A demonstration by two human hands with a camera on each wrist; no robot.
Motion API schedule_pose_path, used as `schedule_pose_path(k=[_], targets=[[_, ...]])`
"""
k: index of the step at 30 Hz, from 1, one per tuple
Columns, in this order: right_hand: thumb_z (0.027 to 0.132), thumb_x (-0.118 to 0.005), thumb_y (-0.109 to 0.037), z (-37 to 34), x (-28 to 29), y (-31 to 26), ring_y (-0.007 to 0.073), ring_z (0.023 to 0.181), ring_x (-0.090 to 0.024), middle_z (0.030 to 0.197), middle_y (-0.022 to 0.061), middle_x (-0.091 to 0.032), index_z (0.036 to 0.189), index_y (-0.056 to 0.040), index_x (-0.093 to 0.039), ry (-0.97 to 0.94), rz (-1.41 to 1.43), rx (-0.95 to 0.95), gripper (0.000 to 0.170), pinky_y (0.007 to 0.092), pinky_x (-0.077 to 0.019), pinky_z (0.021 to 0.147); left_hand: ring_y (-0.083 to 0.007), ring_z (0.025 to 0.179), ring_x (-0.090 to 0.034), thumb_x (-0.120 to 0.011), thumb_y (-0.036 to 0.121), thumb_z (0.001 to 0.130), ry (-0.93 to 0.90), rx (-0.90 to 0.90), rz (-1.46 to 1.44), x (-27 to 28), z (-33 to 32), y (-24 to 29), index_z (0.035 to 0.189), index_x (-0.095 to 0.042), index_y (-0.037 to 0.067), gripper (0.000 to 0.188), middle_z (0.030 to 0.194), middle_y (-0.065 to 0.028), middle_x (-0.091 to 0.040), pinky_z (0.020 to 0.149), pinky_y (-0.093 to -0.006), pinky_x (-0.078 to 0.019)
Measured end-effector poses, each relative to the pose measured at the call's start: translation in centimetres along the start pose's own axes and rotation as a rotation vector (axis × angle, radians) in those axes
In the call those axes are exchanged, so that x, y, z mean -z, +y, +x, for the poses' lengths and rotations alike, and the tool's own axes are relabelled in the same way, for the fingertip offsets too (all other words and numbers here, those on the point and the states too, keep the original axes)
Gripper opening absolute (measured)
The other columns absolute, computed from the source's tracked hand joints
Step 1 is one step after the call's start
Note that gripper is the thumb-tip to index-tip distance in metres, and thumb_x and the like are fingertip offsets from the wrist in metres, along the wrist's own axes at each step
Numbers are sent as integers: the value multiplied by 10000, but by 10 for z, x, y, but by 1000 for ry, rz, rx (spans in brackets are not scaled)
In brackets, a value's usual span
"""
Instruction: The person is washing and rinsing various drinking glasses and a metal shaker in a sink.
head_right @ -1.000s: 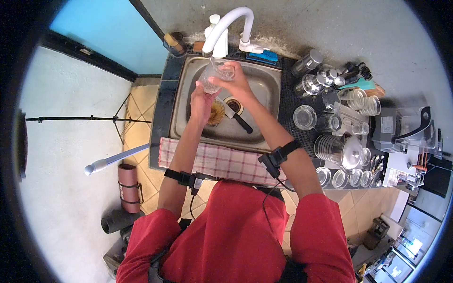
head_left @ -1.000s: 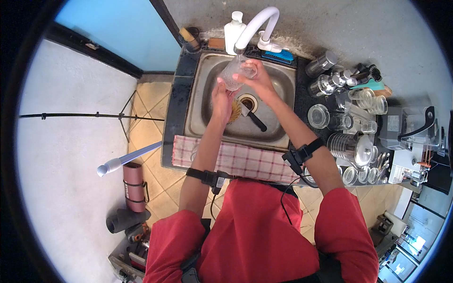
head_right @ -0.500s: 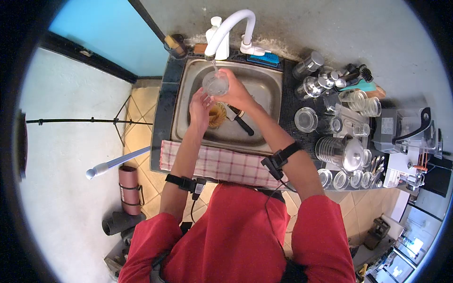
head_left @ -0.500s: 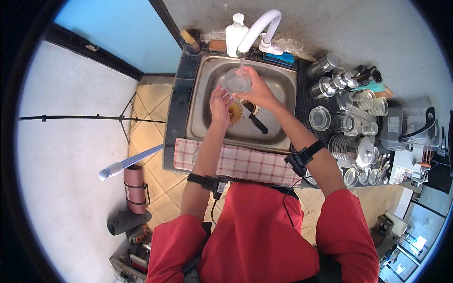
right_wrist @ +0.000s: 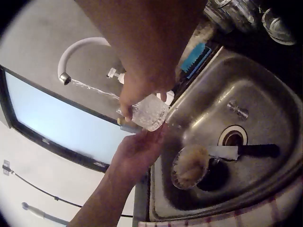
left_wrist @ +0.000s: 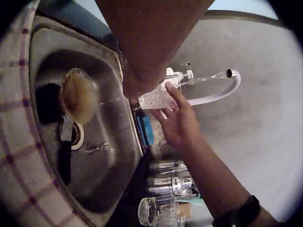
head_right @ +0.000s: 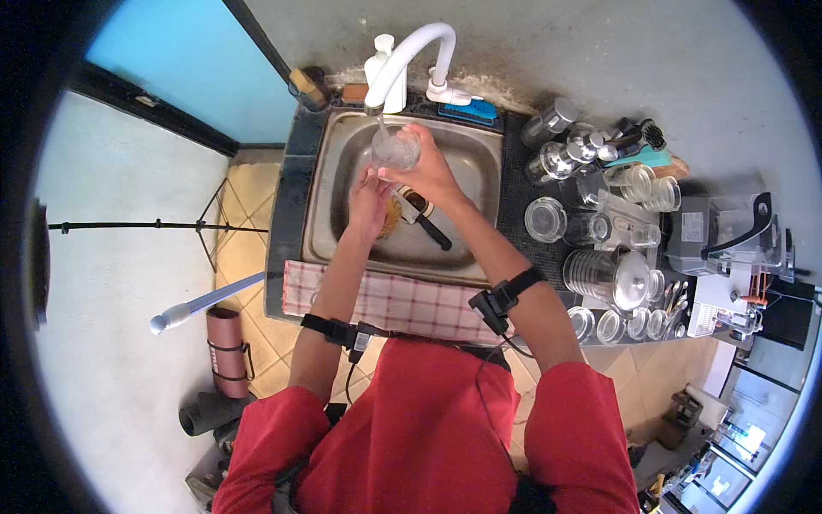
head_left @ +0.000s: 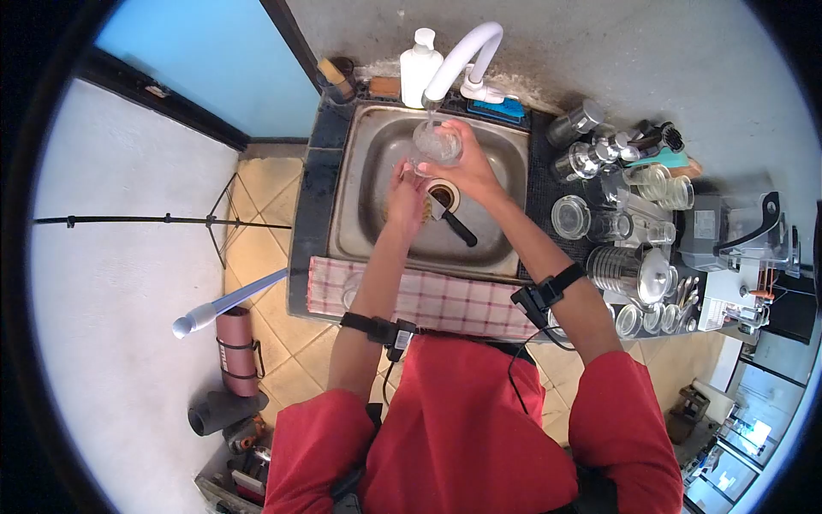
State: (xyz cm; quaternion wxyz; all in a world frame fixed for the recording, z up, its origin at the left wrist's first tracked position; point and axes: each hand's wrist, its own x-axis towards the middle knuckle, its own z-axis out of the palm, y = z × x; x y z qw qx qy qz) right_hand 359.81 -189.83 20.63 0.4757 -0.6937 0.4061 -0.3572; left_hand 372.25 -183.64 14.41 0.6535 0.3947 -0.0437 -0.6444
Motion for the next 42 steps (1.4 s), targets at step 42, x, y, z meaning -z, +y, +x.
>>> schedule_pose_path(k=[42], targets=[[580, -848, -312, 0, 6, 66, 342, 1221, -474, 1299, 99, -544, 1332, -136, -407, -98, -678, -114, 890, 520, -377, 972, -177, 985, -648, -506, 229, 971, -112, 80, 629, 32, -33, 2, 1189, -588, 82, 275, 1069, -84, -664, 869, -294, -479]])
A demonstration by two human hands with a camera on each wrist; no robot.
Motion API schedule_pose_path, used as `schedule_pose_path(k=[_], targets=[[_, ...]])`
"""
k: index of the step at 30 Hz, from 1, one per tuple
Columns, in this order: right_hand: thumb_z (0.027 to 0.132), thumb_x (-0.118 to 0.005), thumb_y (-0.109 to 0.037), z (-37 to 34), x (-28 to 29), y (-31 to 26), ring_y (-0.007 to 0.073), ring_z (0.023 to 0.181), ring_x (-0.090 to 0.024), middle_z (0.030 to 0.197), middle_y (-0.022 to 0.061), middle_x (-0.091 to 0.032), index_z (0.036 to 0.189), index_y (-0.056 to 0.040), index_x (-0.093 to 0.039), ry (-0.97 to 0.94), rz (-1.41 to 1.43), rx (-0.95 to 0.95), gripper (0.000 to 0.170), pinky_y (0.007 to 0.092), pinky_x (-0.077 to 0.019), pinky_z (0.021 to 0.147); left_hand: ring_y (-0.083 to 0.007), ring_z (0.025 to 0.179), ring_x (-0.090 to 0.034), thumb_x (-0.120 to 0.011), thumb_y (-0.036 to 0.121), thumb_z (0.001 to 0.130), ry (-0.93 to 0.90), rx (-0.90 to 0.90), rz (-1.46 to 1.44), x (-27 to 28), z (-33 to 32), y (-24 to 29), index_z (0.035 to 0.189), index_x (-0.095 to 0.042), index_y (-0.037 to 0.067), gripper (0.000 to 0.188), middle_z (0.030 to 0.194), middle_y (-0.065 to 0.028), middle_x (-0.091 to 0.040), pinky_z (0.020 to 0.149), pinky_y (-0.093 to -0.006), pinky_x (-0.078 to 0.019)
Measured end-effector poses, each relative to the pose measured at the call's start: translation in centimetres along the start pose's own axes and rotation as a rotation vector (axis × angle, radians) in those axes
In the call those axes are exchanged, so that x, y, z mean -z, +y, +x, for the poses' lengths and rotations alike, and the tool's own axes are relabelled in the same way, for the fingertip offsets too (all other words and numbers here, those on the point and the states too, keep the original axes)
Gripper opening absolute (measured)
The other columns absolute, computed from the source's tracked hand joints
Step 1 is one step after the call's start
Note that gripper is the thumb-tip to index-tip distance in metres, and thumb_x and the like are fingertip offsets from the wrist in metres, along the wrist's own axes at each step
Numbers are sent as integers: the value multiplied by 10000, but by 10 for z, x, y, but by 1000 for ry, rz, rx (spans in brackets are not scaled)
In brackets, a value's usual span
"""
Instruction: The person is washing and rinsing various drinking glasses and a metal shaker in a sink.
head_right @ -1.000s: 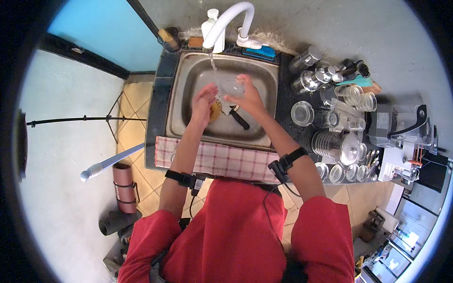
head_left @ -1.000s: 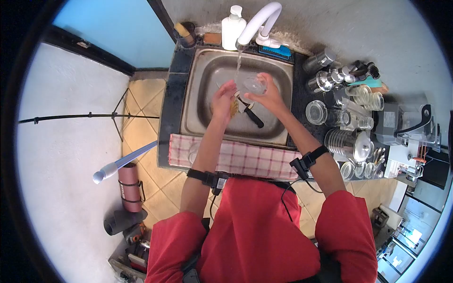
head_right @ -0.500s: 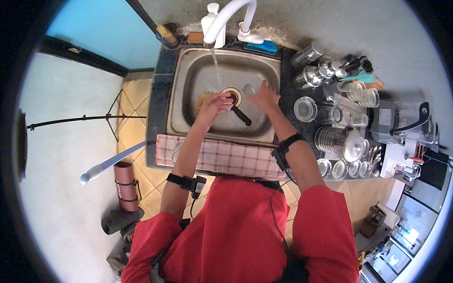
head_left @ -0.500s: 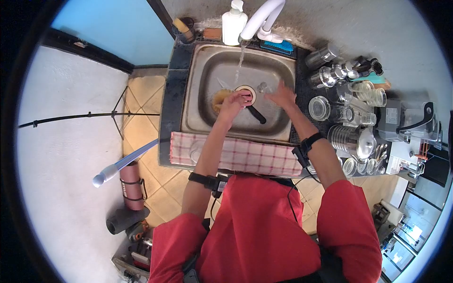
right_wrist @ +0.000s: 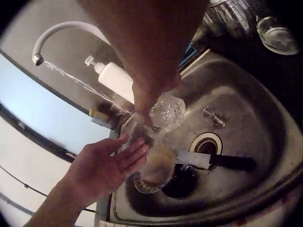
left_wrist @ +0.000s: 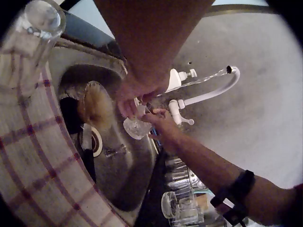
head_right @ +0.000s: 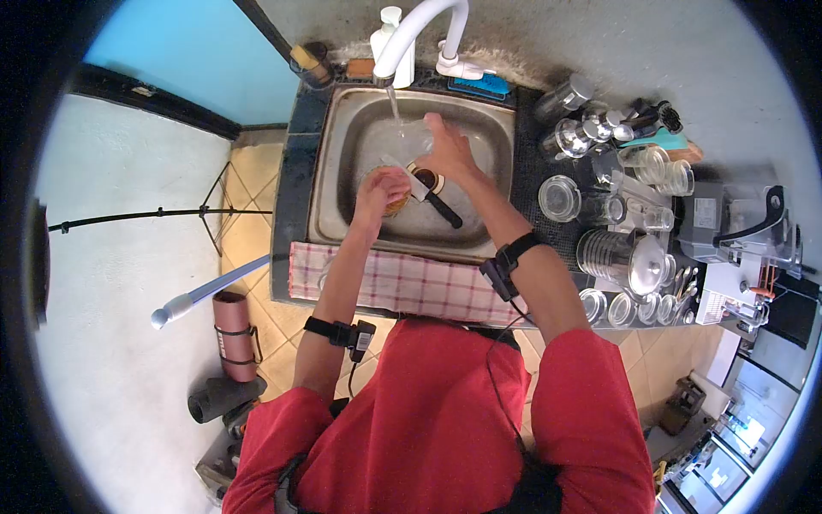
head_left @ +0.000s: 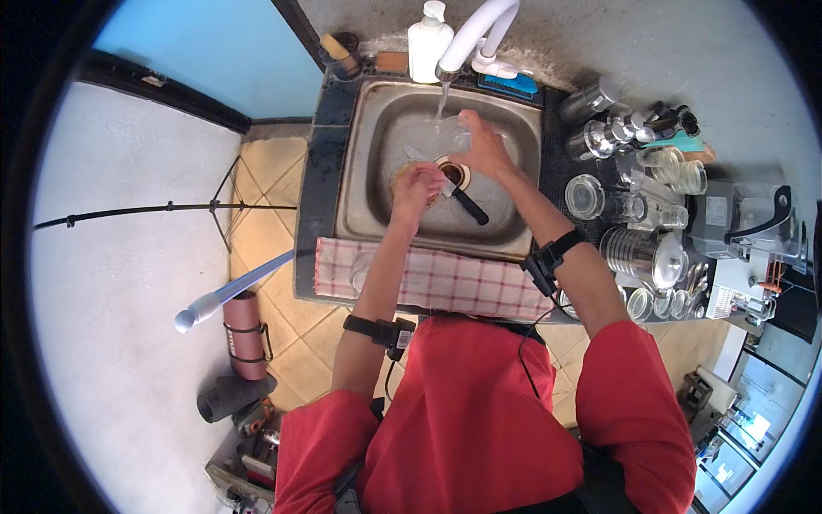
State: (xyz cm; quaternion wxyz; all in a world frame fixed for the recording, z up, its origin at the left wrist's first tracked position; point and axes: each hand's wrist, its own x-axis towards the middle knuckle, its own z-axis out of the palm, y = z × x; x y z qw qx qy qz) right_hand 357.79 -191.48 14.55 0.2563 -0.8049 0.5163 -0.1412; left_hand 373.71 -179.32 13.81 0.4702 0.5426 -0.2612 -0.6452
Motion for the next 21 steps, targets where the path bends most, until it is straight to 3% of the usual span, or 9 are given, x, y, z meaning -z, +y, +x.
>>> schedule_pose_path(k=[3, 5, 9, 11, 12, 14, 18, 20, 21], targets=[[580, -853, -286, -10, 2, -10, 357, 1157, -513, 1274, 126, -547, 1314, -99, -381, 57, 21, -62, 892, 505, -390, 986, -175, 997, -625, -517, 207, 960, 131, -87, -13, -4, 4, -3, 1155, -563, 79, 237, 1059, -70, -641, 857, -290, -485], [583, -880, -321, -7, -12, 1, 318, 1097, -542, 1241, 140, -546, 1290, -41, -375, 66, 413, -116, 913, 431, -422, 975, -159, 1010, -595, -556, 230, 944, 243, -190, 7, 1, 13, -16, 1142, -538, 81, 248, 1069, -57, -614, 867, -288, -479], [615, -890, -365, -7, -5, -18, 269, 1052, -557, 1228, 137, -540, 1267, 6, -381, 12, 665, -265, 907, 354, -449, 937, -157, 1024, -571, -559, 303, 944, 270, -230, -70, 4, 15, -13, 1212, -519, 79, 351, 1123, -69, -577, 906, -315, -463], [706, -842, -392, -6, -7, -23, 211, 1004, -571, 1145, 99, -581, 1208, -1, -473, 58, 930, -377, 735, 322, -457, 911, -174, 1067, -551, -552, 402, 943, 322, -149, -120, -4, 8, 10, 1317, -485, 75, 500, 1186, -77, -546, 957, -336, -431], [706, -842, -392, -5, -4, -27, 211, 1004, -571, 1145, 99, -581, 1208, -1, -473, 64, 929, -380, 735, 322, -457, 911, -174, 1067, -551, -552, 402, 943, 316, -147, -120, -7, 9, 15, 1317, -485, 75, 500, 1186, -77, -546, 957, -336, -431], [801, -766, -383, -4, 0, -36, 180, 964, -593, 1045, 75, -624, 1125, -30, -568, -105, 1352, -375, 518, 323, -467, 897, -237, 1334, -402, -449, 371, 1005, 213, -233, -175, -10, 9, 25, 1472, -335, 39, 585, 1466, -153, -389, 1090, -348, -323], [851, -712, -377, 0, 1, -47, 155, 933, -603, 979, 58, -644, 1077, -50, -609, -31, 1607, -432, 411, 313, -478, 876, -210, 1305, -417, -485, 344, 1001, 179, -412, -27, -29, -1, 54, 1491, -330, 72, 581, 1455, -99, -415, 1088, -338, -309], [852, -707, -385, 2, 3, -48, 160, 940, -605, 985, 62, -645, 1073, -41, -605, -57, 1737, -473, 422, 311, -485, 878, -215, 1432, -262, -470, 277, 1017, 125, -579, 93, -27, 10, 49, 1497, -278, 30, 573, 1551, -150, -285, 1159, -332, -189], [852, -707, -385, 2, 6, -48, 160, 940, -605, 985, 62, -645, 1073, -41, -605, -54, 1737, -469, 422, 311, -485, 878, -215, 1432, -262, -470, 277, 1017, 122, -582, 93, -29, 9, 52, 1497, -278, 30, 573, 1551, -150, -285, 1159, -332, -189]])
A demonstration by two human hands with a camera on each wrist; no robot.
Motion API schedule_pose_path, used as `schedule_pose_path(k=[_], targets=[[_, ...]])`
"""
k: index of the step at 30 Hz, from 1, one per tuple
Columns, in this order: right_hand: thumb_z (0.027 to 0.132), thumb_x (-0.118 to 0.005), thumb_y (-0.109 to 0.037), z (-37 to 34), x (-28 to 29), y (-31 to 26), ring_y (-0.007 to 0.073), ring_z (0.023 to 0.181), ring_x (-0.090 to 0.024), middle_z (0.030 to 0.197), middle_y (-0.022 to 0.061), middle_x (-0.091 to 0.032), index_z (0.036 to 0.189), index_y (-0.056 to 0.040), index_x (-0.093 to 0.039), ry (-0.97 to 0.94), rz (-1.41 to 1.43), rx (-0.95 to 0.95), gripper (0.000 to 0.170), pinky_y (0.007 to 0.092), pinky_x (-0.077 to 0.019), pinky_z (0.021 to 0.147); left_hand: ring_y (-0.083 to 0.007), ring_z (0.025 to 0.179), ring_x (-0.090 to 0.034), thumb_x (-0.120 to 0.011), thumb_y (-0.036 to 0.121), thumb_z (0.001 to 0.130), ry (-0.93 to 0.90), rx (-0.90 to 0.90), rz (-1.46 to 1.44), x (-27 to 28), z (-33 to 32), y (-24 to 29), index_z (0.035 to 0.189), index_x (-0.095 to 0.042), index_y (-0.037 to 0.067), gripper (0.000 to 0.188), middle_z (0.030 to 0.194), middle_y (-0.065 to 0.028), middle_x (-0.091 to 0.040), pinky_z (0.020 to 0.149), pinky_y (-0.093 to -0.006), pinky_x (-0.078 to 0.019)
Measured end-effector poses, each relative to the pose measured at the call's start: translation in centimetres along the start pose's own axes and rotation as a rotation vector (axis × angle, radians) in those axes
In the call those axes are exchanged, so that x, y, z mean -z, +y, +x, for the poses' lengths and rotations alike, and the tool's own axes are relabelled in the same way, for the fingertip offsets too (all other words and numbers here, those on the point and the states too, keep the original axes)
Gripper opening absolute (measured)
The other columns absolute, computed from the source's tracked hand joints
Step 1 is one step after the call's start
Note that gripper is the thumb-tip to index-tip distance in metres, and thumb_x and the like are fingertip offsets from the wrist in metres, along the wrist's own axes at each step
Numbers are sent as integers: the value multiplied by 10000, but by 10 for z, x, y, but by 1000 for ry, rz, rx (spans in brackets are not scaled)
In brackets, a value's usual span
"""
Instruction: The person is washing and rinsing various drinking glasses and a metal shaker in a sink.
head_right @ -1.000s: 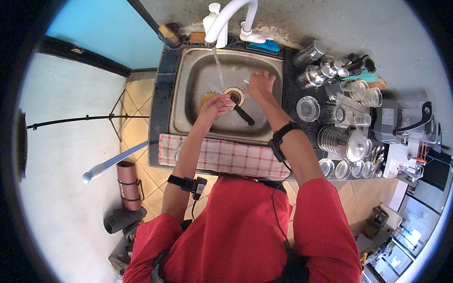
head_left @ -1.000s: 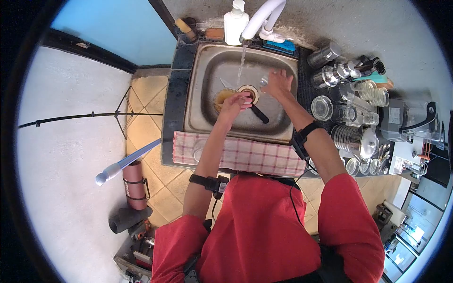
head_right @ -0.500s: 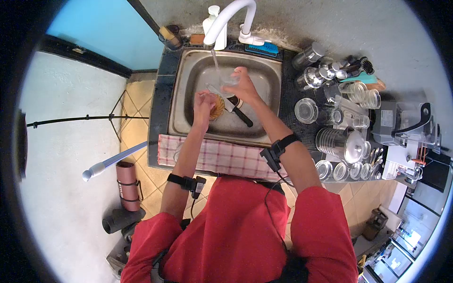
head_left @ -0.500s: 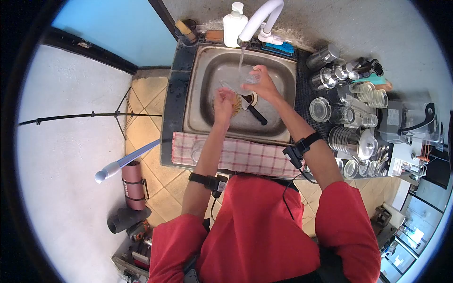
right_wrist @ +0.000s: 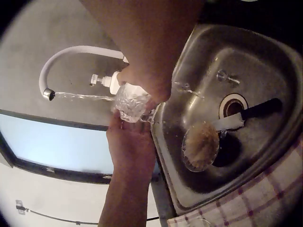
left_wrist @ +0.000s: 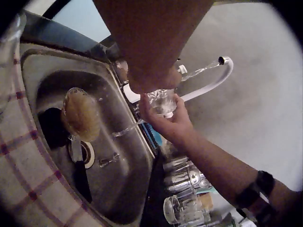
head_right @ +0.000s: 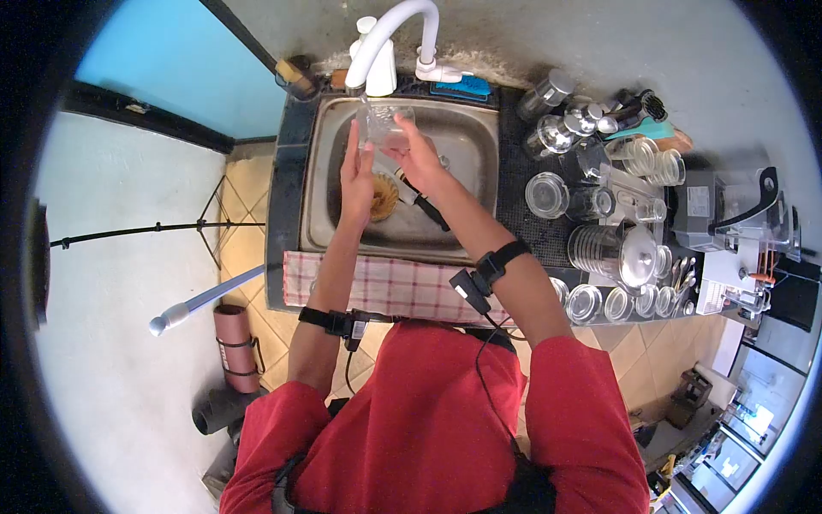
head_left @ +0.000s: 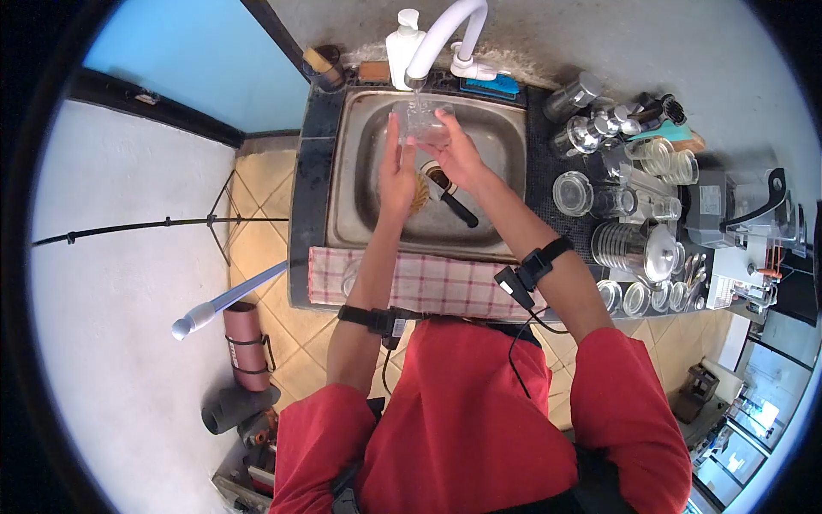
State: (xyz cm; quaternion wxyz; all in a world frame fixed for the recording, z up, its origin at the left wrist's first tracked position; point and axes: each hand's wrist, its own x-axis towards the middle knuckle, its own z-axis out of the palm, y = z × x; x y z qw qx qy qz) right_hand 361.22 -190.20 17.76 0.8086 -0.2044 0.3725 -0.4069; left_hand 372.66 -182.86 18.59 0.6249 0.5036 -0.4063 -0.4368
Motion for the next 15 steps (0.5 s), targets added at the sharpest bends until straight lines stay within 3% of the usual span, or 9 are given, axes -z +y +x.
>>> schedule_pose_path(k=[2, 3, 5, 6, 8, 11, 15], targets=[[863, -701, -338, -6, 0, -5, 206, 1019, -615, 1006, 62, -641, 1081, -24, -579, 5, 33, -1, 402, 342, -479, 932, -213, 1392, -332, -493, 263, 1011, 14, -71, 299, -3, 0, 5, 1498, -290, 49, 570, 1526, -150, -329, 1127, -336, -266], [863, -701, -338, -8, 2, -7, 206, 1019, -615, 1006, 62, -641, 1081, -24, -579, 7, 33, 2, 402, 342, -479, 932, -213, 1392, -332, -493, 263, 1011, 12, -71, 297, -4, 0, 5, 1498, -290, 49, 570, 1526, -150, -329, 1127, -336, -266], [796, -783, -290, -12, 5, -8, 203, 1012, -585, 1126, 107, -588, 1223, 9, -436, 76, -197, 174, 626, 336, -486, 912, -218, 1333, -403, -485, 287, 1015, -14, 36, 6, -7, -2, 5, 1497, -311, 79, 553, 1508, -137, -349, 1071, -340, -349], [796, -783, -290, -15, 5, -10, 203, 1012, -585, 1126, 107, -588, 1223, 9, -436, 79, -198, 177, 626, 336, -486, 912, -218, 1333, -403, -485, 287, 1015, -17, 36, 4, -8, 0, 4, 1497, -311, 79, 553, 1508, -137, -349, 1071, -340, -349], [721, -844, -242, -23, 5, -13, 253, 1109, -549, 1211, 151, -531, 1297, -7, -350, 94, -713, 410, 795, 368, -472, 944, -225, 1283, -451, -459, 320, 1017, 90, 151, -106, -9, 2, 1, 1480, -349, 99, 524, 1480, -126, -379, 1049, -366, -372], [700, -858, -230, -26, 10, -12, 245, 1191, -516, 1214, 137, -518, 1334, -90, -354, -44, -962, 555, 822, 368, -440, 998, -213, 1244, -476, -411, 414, 1018, 48, 245, -110, -9, 0, -8, 1473, -358, 119, 546, 1436, -120, -417, 1005, -368, -414], [688, -856, -207, -29, 11, -17, 260, 1213, -505, 1258, 152, -516, 1357, -66, -343, -75, -1161, 545, 855, 392, -425, 1022, -238, 1327, -396, -341, 434, 1034, 57, 340, -115, -5, -2, -30, 1478, -351, 90, 562, 1496, -127, -356, 1032, -366, -391]])
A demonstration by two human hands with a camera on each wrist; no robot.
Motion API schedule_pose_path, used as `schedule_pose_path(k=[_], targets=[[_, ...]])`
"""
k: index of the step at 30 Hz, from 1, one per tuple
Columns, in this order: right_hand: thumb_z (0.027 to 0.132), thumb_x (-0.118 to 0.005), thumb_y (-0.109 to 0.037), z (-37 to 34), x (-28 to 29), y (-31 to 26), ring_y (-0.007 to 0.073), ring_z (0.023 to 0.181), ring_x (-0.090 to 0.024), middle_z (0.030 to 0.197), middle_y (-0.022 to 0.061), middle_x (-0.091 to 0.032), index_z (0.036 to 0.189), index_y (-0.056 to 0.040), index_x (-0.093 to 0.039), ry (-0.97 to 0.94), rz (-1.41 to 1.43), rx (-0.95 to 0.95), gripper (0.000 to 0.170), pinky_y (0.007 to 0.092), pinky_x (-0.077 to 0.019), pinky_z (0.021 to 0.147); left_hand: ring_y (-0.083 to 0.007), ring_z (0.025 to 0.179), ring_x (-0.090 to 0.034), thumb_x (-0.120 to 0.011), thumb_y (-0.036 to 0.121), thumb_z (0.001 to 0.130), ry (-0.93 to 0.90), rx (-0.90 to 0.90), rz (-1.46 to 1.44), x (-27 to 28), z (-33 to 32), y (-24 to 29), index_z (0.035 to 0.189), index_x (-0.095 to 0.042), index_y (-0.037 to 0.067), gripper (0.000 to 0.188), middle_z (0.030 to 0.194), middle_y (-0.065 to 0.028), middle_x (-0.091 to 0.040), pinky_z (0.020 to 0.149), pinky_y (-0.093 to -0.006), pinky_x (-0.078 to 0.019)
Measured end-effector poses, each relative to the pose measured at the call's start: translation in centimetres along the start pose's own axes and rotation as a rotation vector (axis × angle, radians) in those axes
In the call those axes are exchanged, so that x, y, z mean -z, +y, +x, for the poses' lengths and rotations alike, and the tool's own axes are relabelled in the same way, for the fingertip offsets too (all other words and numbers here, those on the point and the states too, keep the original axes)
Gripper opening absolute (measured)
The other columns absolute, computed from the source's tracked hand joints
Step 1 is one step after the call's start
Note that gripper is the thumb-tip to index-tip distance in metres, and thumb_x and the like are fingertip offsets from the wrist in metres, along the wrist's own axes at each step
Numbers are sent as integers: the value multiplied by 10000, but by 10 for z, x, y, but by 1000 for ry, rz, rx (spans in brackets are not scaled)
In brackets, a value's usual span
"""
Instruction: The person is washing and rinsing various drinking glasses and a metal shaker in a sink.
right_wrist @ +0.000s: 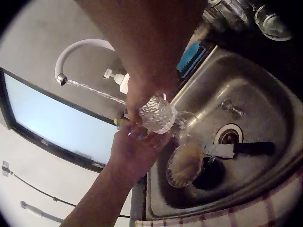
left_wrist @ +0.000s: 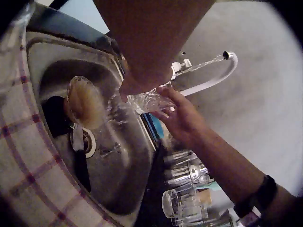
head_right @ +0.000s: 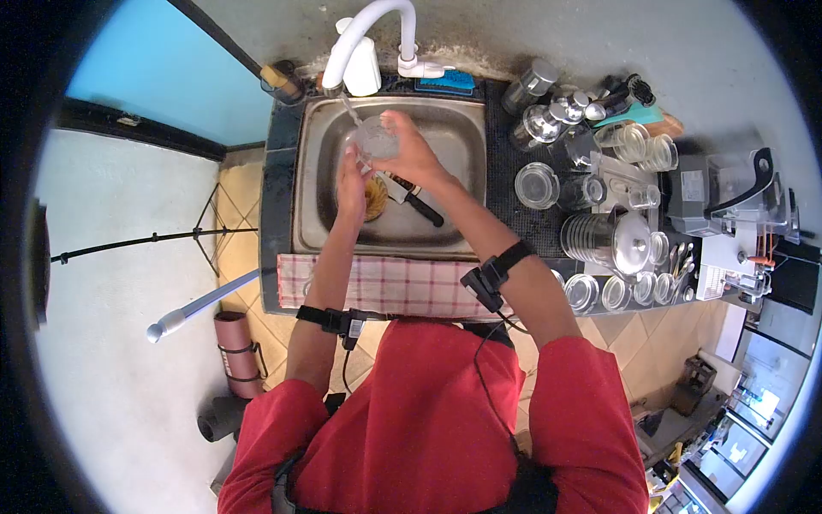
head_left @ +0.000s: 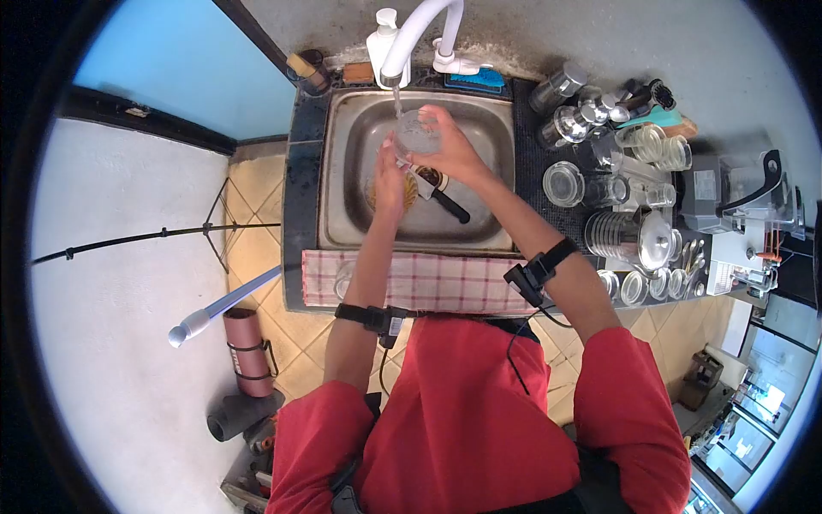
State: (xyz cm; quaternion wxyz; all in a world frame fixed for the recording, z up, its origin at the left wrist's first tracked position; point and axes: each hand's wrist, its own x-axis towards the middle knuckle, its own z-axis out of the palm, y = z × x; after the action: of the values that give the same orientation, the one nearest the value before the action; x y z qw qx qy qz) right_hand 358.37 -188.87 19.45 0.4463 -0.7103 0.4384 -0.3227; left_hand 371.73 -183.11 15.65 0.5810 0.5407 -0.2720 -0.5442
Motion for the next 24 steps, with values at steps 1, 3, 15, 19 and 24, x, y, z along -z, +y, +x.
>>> schedule_pose_path(k=[1, 3, 15, 19, 24], targets=[[684, -858, -208, 2, -2, 3, 267, 1218, -503, 1285, 157, -508, 1369, -71, -338, -17, -6, 39, 871, 398, -420, 1026, -228, 1273, -441, -360, 454, 1023, 27, 1, -19, 2, 3, -6, 1465, -368, 83, 577, 1445, -117, -408, 1008, -364, -405], [680, -860, -210, 7, -5, 4, 274, 1223, -501, 1312, 161, -500, 1380, -76, -333, -32, -11, 76, 886, 405, -416, 1030, -218, 1218, -486, -380, 474, 1012, 54, 4, -38, 4, 3, -7, 1452, -385, 76, 593, 1395, -106, -460, 983, -363, -419], [625, -867, -292, -51, 12, 29, 269, 1195, -543, 1232, 207, -564, 1262, -23, -437, -173, -93, -239, 814, 374, -443, 972, -165, 1022, -565, -532, 224, 978, 65, 19, 181, 13, -10, -16, 1092, -647, 29, 254, 1062, -61, -646, 943, -293, -408], [590, -819, -458, -73, 22, 79, 279, 1001, -633, 1037, 231, -633, 1062, 84, -561, -226, -327, -506, 763, 391, -504, 846, -157, 1039, -576, -573, 187, 922, -137, 123, 160, 13, -4, -59, 1137, -633, 31, 273, 1070, -60, -645, 948, -303, -420], [566, -783, -563, -50, 52, 56, 307, 913, -671, 941, 300, -652, 911, 168, -613, -454, -425, -935, 825, 386, -526, 822, -149, 987, -612, -559, 185, 920, -277, 189, 239, 6, -21, -53, 1157, -622, 51, 279, 1083, -62, -658, 906, -300, -447]])
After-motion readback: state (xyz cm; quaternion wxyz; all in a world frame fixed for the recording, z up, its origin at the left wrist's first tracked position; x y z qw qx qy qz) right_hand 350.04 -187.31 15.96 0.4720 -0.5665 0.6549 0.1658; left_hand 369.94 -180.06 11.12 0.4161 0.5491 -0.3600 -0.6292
